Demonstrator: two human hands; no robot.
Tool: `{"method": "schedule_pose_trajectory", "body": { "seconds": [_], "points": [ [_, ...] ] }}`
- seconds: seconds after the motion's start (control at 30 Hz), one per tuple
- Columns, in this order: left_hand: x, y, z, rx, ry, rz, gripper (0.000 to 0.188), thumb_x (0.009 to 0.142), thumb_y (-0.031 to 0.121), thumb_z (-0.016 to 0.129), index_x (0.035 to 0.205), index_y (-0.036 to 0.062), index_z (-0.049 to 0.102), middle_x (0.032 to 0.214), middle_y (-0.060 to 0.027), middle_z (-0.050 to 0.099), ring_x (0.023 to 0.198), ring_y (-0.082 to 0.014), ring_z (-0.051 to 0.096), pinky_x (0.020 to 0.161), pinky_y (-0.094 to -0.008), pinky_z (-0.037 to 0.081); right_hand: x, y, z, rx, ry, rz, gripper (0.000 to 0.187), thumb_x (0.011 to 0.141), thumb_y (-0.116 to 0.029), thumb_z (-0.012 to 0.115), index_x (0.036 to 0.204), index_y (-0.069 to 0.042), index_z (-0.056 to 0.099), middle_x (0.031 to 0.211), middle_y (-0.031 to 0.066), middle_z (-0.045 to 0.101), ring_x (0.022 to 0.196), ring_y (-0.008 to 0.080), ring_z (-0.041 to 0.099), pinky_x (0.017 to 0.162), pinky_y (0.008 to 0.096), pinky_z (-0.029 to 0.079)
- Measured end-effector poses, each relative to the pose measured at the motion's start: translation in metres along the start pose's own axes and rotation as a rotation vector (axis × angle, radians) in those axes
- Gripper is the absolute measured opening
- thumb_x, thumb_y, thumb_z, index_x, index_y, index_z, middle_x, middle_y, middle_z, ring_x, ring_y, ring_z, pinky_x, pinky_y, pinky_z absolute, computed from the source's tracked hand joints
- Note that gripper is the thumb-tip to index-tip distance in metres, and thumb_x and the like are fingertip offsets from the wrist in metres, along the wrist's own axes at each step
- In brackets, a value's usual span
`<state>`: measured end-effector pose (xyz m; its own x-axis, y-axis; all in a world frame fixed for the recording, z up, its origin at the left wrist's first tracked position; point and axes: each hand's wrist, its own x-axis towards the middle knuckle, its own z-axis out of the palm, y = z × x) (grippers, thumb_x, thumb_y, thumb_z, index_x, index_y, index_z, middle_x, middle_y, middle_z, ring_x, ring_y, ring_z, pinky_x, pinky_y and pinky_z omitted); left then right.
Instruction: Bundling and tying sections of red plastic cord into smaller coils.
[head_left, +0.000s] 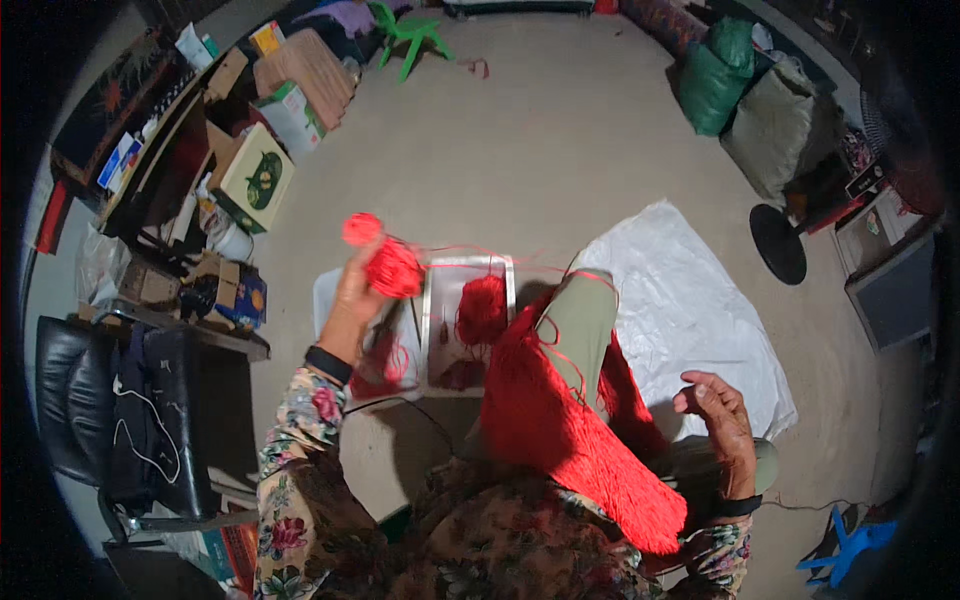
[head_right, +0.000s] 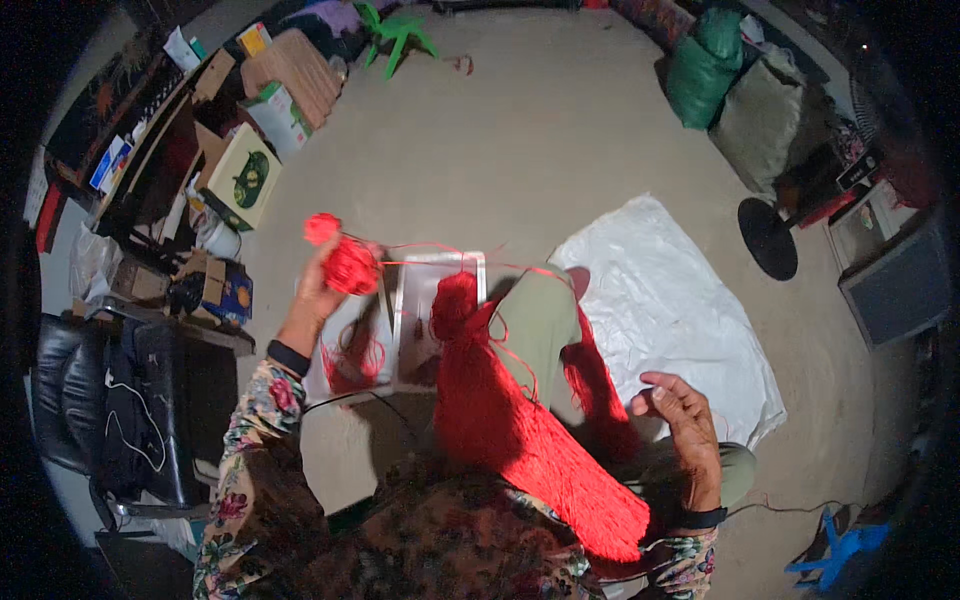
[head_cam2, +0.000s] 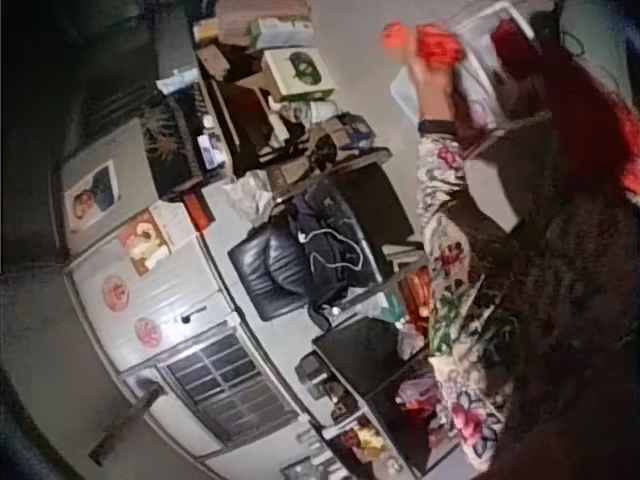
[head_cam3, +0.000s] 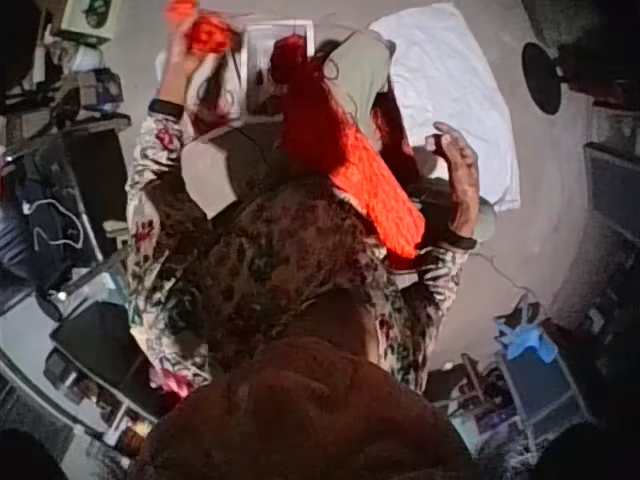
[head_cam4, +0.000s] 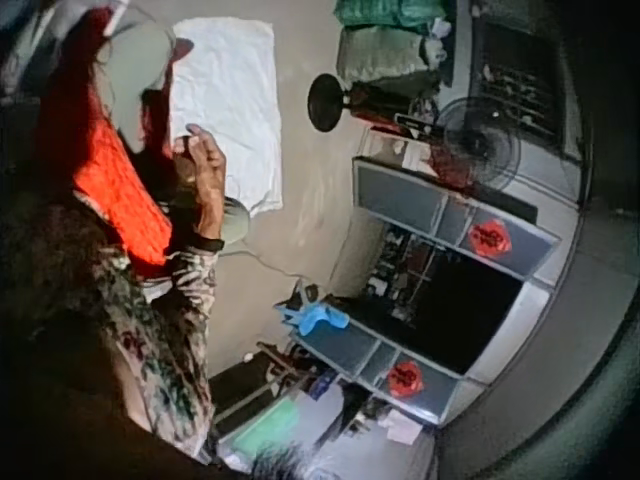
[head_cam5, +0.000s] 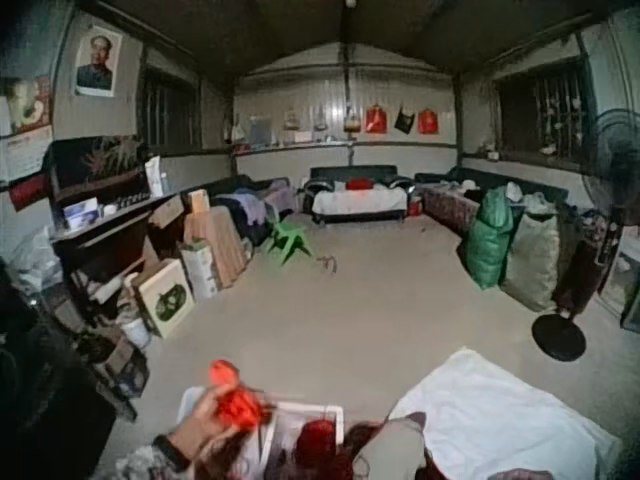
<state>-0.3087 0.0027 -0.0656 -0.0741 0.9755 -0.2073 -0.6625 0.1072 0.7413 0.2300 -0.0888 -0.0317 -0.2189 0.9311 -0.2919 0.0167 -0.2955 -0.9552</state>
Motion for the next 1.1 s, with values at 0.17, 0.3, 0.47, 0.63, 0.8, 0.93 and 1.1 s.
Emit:
{"method": "schedule_pose_trajectory", "body": {
  "seconds": [0.17,0.3,0.47,0.63,0.8,0.93,1.1],
  "points": [
    [-0.053,0.025,-0.056,0.189,0.297,-0.007,0.031,0.089,0.031,0.067,0.098,0.0023,0.061,0.093,-0.0129,0.068,0.086,-0.0275,0.068,0.075,-0.0447,0.058,0.003,0.013,-0.009,0.008,0.032,0.037,0.032,0.097,-0.022,0.057,0.118,0.002,0.061,0.085,0.0060,0.068,0.079,0.0133,0.062,0.082,0.0292,0.047],
    [-0.079,0.031,-0.115,0.168,0.490,-0.048,0.027,0.087,0.031,0.068,0.093,0.0060,0.061,0.082,-0.0086,0.067,0.076,-0.0247,0.067,0.070,-0.0422,0.059,0.010,0.014,-0.003,0.002,0.023,0.085,0.032,0.097,-0.022,0.058,0.118,0.003,0.061,0.085,0.0066,0.068,0.077,0.0133,0.062,0.078,0.0281,0.049],
    [-0.109,0.043,-0.103,0.400,0.578,-0.078,0.027,0.083,0.032,0.073,0.093,0.0105,0.059,0.077,-0.0026,0.062,0.064,-0.0191,0.063,0.059,-0.0380,0.057,0.015,0.022,0.002,-0.042,0.006,0.140,0.033,0.096,-0.022,0.059,0.117,0.003,0.061,0.085,0.0067,0.068,0.075,0.0134,0.062,0.076,0.0274,0.049],
    [-0.115,0.044,-0.063,0.310,0.452,-0.019,0.026,0.087,0.029,0.068,0.097,0.0067,0.060,0.077,-0.0062,0.065,0.062,-0.0204,0.065,0.058,-0.0373,0.058,0.017,0.018,0.007,-0.068,-0.005,0.178,0.034,0.096,-0.023,0.060,0.118,0.003,0.061,0.085,0.0063,0.068,0.075,0.0133,0.062,0.075,0.0272,0.049],
    [-0.110,0.051,-0.020,0.310,0.142,-0.080,0.028,0.091,0.029,0.063,0.088,0.0009,0.061,0.072,-0.0139,0.065,0.058,-0.0257,0.065,0.062,-0.0390,0.058,0.019,0.006,0.014,-0.138,-0.025,0.109,0.037,0.095,-0.027,0.060,0.117,0.003,0.060,0.083,0.0075,0.067,0.074,0.0149,0.062,0.075,0.0294,0.050],
    [-0.108,0.055,-0.009,0.332,-0.058,-0.055,0.039,0.092,0.034,0.060,0.083,-0.0030,0.058,0.063,-0.0186,0.062,0.058,-0.0301,0.066,0.065,-0.0433,0.058,0.022,-0.001,0.021,-0.094,-0.068,0.102,0.034,0.096,-0.025,0.060,0.118,0.002,0.061,0.087,0.0059,0.068,0.076,0.0125,0.061,0.076,0.0268,0.049],
    [-0.110,0.055,0.001,0.296,-0.081,-0.066,0.038,0.092,0.032,0.060,0.081,-0.0039,0.058,0.063,-0.0184,0.062,0.056,-0.0297,0.065,0.069,-0.0429,0.058,0.019,-0.001,0.025,-0.142,-0.093,0.106,0.034,0.096,-0.025,0.061,0.117,0.001,0.061,0.086,0.0056,0.068,0.077,0.0121,0.061,0.076,0.0269,0.048]
  ]
}}
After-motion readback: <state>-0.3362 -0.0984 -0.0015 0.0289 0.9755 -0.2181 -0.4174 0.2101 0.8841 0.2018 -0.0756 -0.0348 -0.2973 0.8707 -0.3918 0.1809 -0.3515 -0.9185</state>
